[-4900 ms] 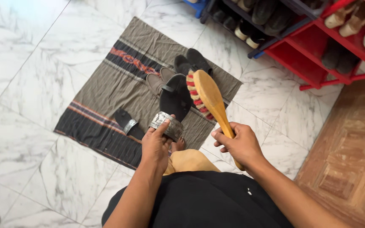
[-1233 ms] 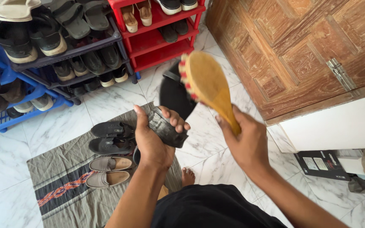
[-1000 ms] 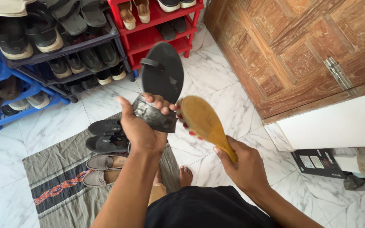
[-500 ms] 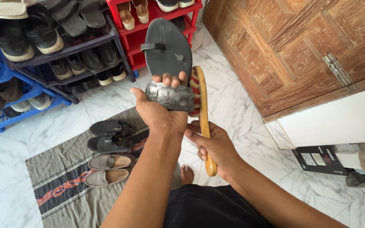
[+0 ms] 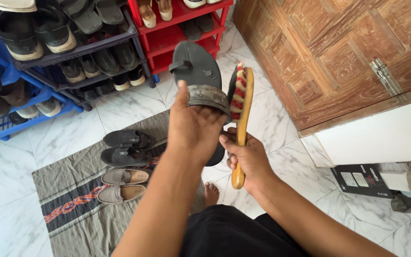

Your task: The person uses a wooden-handled brush to clean several pairs of shoes and sandals. They pick up each item from a mat, brush the soles and uppers, then place them back on the mat or onto a nearby shoe rack.

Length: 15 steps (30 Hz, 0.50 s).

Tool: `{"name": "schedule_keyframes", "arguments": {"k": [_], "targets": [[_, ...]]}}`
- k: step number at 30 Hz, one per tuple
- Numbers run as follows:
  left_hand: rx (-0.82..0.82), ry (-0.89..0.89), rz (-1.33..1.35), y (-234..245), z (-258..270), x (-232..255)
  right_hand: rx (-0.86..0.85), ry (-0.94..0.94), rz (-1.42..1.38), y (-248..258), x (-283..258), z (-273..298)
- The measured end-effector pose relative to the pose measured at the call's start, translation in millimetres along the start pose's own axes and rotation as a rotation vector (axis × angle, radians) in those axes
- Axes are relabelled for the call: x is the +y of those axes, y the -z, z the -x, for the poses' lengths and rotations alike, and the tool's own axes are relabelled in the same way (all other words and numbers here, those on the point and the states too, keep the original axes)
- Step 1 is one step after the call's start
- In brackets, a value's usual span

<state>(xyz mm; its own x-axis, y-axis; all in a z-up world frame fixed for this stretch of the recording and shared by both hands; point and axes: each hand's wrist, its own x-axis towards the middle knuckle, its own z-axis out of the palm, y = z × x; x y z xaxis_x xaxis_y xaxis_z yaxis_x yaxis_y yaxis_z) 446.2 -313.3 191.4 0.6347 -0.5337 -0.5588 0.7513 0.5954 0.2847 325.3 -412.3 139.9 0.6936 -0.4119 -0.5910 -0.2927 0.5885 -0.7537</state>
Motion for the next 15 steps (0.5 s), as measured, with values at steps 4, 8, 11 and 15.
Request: {"name": "schedule_keyframes", "arguments": {"k": [4,8,11,15], "targets": [[0.350,-0.093,-0.442,33,26,15,0.033,0.031,0.049,7,-10,0],[0.504,-0.237,-0.617,53,5,34,0.035,0.020,0.125,5,-20,13],[0.168,-0.026,-0.472,56,-15,38,-0.012,0.004,0.100,-7,-22,26],[-0.264,0.100,-0.177,48,-16,39,-0.023,-0.017,0.154,-22,-27,40]]}}
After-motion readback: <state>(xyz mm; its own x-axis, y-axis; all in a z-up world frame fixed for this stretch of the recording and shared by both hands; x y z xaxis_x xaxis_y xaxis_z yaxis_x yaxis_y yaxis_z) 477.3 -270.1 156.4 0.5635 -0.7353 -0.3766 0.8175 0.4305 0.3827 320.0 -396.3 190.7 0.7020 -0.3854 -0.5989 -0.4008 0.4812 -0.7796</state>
